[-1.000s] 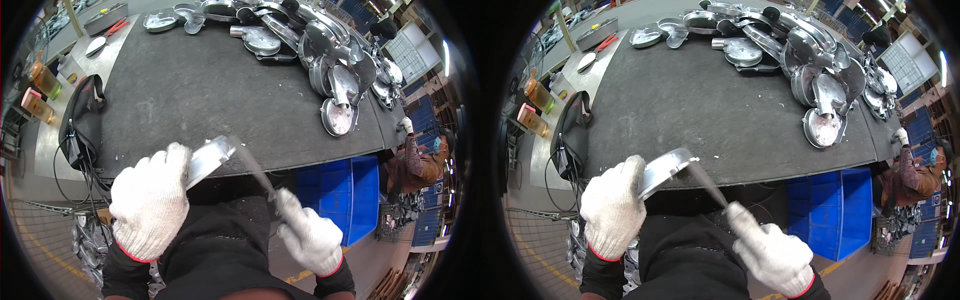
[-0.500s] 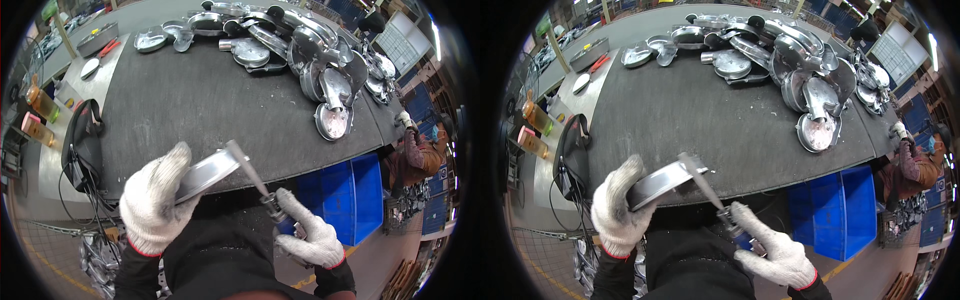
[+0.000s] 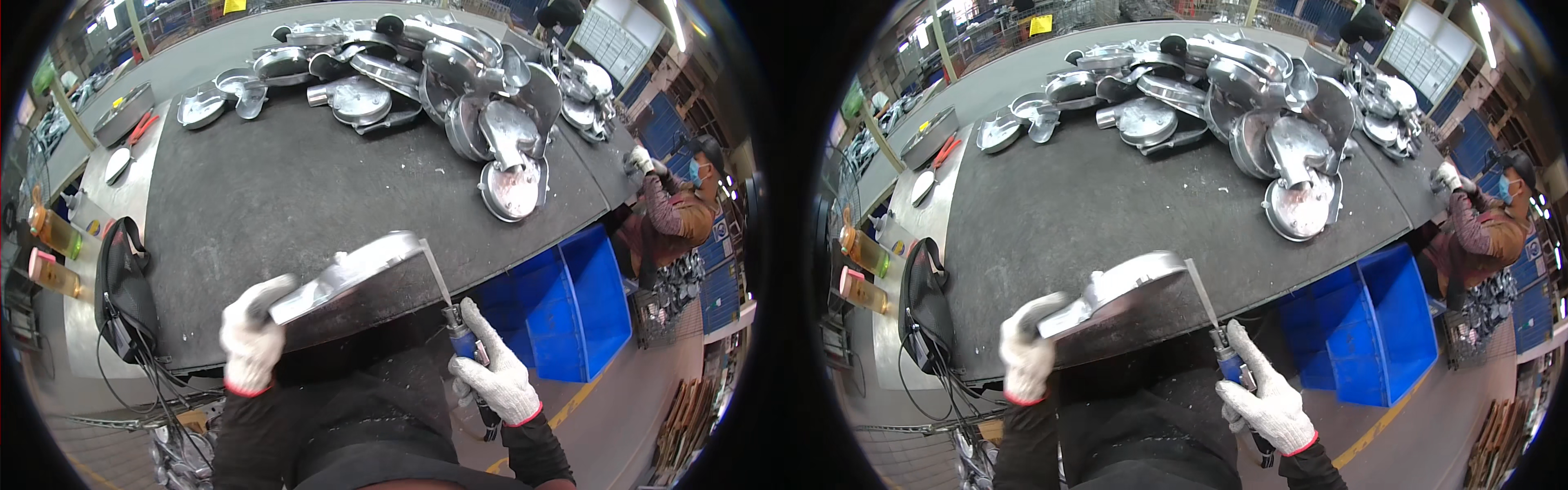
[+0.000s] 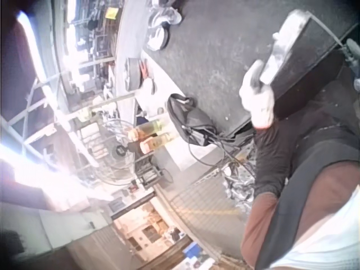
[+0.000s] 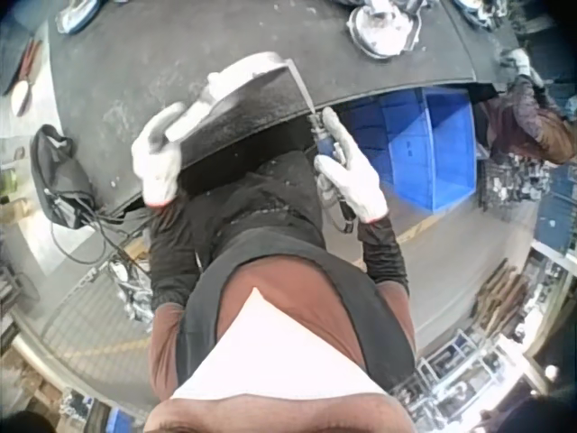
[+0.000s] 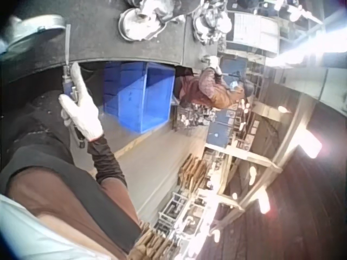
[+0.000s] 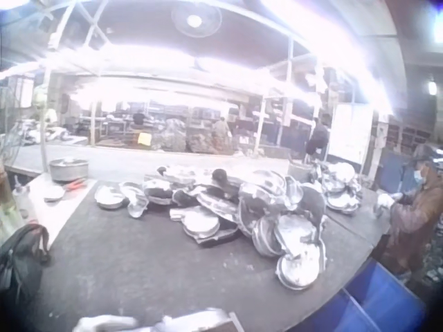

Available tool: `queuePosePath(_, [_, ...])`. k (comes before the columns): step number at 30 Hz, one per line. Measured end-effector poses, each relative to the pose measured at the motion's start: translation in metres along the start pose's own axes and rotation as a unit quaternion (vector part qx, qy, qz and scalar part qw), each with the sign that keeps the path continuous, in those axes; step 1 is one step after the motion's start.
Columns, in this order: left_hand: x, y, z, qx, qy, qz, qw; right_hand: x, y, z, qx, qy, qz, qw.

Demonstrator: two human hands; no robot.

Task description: The person deburrs metal parts using a handheld pneumatic file, turning each piece to grind its edges and surfaces before setting it on the workbench.

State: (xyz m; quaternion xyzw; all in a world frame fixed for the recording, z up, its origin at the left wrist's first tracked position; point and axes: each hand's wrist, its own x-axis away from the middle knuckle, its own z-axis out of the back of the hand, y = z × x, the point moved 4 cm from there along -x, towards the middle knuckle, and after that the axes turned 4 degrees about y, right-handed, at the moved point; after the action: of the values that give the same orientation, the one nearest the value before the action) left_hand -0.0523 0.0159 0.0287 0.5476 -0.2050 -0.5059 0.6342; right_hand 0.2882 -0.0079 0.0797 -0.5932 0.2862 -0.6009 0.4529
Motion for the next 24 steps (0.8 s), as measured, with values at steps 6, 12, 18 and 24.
queuePosePath(6, [0.028,0.058,0.090,-0.129,-0.035,0.018,0.991,-0.012,-0.010,-0.011,-0.008,-0.099,-0.021,0.995])
queuePosePath(12, [0.050,0.030,0.107,-0.283,-0.024,-0.069,0.956,-0.020,-0.023,-0.037,0.023,-0.263,-0.025,0.964])
queuePosePath(18, [0.052,0.032,0.110,-0.270,-0.027,-0.057,0.961,-0.022,-0.046,-0.040,0.082,-0.348,-0.052,0.933])
queuePosePath(24, [0.050,0.044,0.108,-0.303,-0.051,-0.077,0.948,-0.022,-0.032,-0.041,0.098,-0.284,0.143,0.943])
